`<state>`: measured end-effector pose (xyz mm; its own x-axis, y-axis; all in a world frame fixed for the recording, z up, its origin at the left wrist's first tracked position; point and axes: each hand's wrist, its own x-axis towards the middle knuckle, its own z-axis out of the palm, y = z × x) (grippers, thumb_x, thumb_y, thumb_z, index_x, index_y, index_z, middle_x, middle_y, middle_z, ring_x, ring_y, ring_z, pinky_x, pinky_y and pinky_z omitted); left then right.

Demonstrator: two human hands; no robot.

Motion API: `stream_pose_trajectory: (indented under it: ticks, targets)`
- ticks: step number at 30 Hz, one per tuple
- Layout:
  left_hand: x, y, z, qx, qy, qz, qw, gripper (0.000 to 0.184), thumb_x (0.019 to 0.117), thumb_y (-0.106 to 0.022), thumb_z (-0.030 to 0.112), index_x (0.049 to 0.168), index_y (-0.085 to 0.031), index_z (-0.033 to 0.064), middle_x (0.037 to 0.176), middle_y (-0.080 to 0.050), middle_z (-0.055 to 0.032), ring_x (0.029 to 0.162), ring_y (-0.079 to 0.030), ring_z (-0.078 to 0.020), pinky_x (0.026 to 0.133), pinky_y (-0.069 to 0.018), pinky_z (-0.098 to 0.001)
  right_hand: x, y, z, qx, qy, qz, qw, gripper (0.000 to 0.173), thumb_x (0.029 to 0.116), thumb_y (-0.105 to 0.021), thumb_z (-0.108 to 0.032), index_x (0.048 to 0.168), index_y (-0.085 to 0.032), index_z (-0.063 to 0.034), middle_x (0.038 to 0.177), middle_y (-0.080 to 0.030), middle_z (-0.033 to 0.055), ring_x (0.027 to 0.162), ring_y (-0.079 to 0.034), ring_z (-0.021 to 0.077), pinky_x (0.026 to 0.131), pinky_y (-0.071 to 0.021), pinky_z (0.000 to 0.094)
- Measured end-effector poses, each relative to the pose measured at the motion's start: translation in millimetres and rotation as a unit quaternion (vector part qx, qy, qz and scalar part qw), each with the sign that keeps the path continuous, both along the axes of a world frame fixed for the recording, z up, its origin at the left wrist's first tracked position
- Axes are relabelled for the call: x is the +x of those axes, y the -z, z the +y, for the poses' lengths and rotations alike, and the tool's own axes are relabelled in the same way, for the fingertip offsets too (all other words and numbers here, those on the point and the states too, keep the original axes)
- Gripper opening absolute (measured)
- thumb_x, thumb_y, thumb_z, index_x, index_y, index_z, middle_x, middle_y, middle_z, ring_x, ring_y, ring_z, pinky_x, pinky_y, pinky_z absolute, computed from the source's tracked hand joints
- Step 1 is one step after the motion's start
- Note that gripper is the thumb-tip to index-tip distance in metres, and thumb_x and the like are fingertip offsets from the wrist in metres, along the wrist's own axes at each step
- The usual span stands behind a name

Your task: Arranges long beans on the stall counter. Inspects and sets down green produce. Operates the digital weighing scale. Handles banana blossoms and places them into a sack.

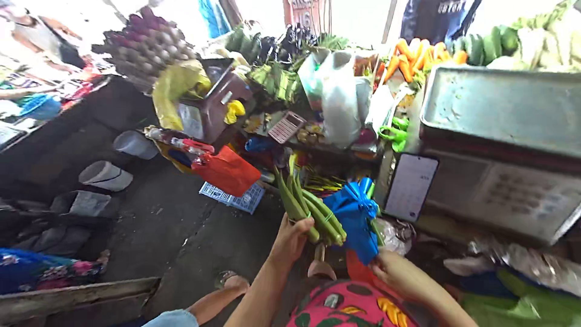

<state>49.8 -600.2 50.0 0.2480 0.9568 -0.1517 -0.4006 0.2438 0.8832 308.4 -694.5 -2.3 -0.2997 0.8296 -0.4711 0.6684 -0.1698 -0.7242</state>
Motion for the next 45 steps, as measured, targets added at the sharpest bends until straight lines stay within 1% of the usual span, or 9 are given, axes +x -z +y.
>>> stream_pose_trajectory:
  ticks: [3,7,10,20,25,33,35,37,45]
  targets:
    - [1,-32,29,0.031,0.023,0.004,0.999,0.078,0.0728,-0.087,0.032,0.131,-0.048,-0.0023,0.112,-0.071,-0.0136,0.1,-0.072,-0.0219,0.089,-0.061,-0.0396,-17,-46,13,0.186,0.065,0.09,0.976,0.039,0.1051,-0.053,-0.037,0.098,-0.073,-0.0044,0.085,-0.072,0.0089,0.077,-0.071,0.0196,0.073,-0.0587,0.0425]
    - [15,-59,52,0.089,0.111,-0.059,0.988,0.079,0.0747,-0.088,0.027,0.137,-0.046,0.0016,0.12,-0.071,-0.0105,0.108,-0.071,-0.0209,0.094,-0.0591,-0.0404,-38,-104,79,0.219,0.105,0.289,0.926,0.084,0.0947,-0.069,-0.05,0.158,-0.032,-0.0116,0.137,-0.064,0.002,0.104,-0.072,0.0109,0.081,-0.0655,0.0317]
    - [22,-71,89,0.213,0.055,0.029,0.975,0.109,0.0757,-0.087,0.03,0.156,-0.021,-0.0034,0.14,-0.056,-0.0102,0.119,-0.063,-0.0135,0.1,-0.0559,-0.0319,-56,-130,128,0.208,0.128,0.343,0.907,0.073,0.0968,-0.071,-0.032,0.156,-0.035,-0.0124,0.124,-0.068,0.002,0.094,-0.072,0.0098,0.078,-0.0645,0.0293]
    - [-33,-55,204,-0.008,-0.078,-0.06,0.995,0.077,0.0951,-0.057,0.009,0.162,-0.018,0.0104,0.14,-0.057,-0.0198,0.101,-0.072,-0.0287,0.082,-0.063,-0.0383,-90,-246,422,0.2,0.255,0.108,0.94,0.059,0.102,-0.063,-0.033,0.148,-0.041,-0.0044,0.113,-0.067,0.0236,0.091,-0.07,0.0352,0.079,-0.0582,0.0553]
    - [-63,-50,222,-0.014,-0.104,-0.028,0.994,0.082,0.0922,-0.062,0.011,0.162,-0.02,0.0134,0.143,-0.056,-0.019,0.107,-0.07,-0.0313,0.08,-0.0634,-0.0402,-98,-286,566,0.298,0.311,0.004,0.902,0.072,0.1016,-0.057,-0.046,0.156,-0.037,-0.0037,0.153,-0.037,0.0346,0.133,-0.05,0.0491,0.103,-0.046,0.0636]
    - [-85,-60,255,0.009,-0.08,0.003,0.997,0.089,0.0906,-0.057,0.01,0.165,-0.008,0.0179,0.144,-0.053,-0.0155,0.111,-0.068,-0.0252,0.084,-0.0619,-0.0409,-135,-240,498,0.366,-0.019,-0.049,0.929,0.041,0.0985,-0.066,-0.041,0.125,-0.066,-0.01,0.105,-0.071,0.0161,0.09,-0.071,0.0322,0.077,-0.0588,0.0576]
    - [-76,-67,262,0.049,-0.026,-0.067,0.996,0.092,0.0877,-0.058,0.019,0.164,-0.006,0.0151,0.156,-0.042,-0.0131,0.128,-0.058,-0.0231,0.098,-0.0553,-0.0425,-154,-228,452,0.2,-0.113,-0.066,0.971,0.074,0.0986,-0.062,-0.055,0.154,-0.042,-0.0099,0.139,-0.055,0.026,0.117,-0.063,0.0401,0.097,-0.0515,0.0627]
    - [-66,-73,269,0.099,0.034,-0.148,0.983,0.104,0.0889,-0.065,0.043,0.164,-0.002,0.0115,0.163,-0.03,-0.0132,0.139,-0.047,-0.0219,0.107,-0.0477,-0.0415,-162,-217,426,0.087,-0.095,-0.02,0.992,0.091,0.0981,-0.066,-0.049,0.165,-0.015,-0.0139,0.149,-0.045,0.0274,0.127,-0.057,0.0382,0.104,-0.0466,0.0577]
    - [-77,-64,274,0.212,0.064,-0.098,0.97,0.1,0.0952,-0.068,0.045,0.164,-0.007,0.0069,0.17,-0.017,-0.0135,0.153,-0.031,-0.0281,0.12,-0.0369,-0.0466,-127,-218,532,0.189,0.134,0.051,0.971,0.091,0.0797,-0.084,-0.021,0.155,-0.035,-0.0096,0.116,-0.068,0.0256,0.098,-0.069,0.0394,0.084,-0.0566,0.0623]
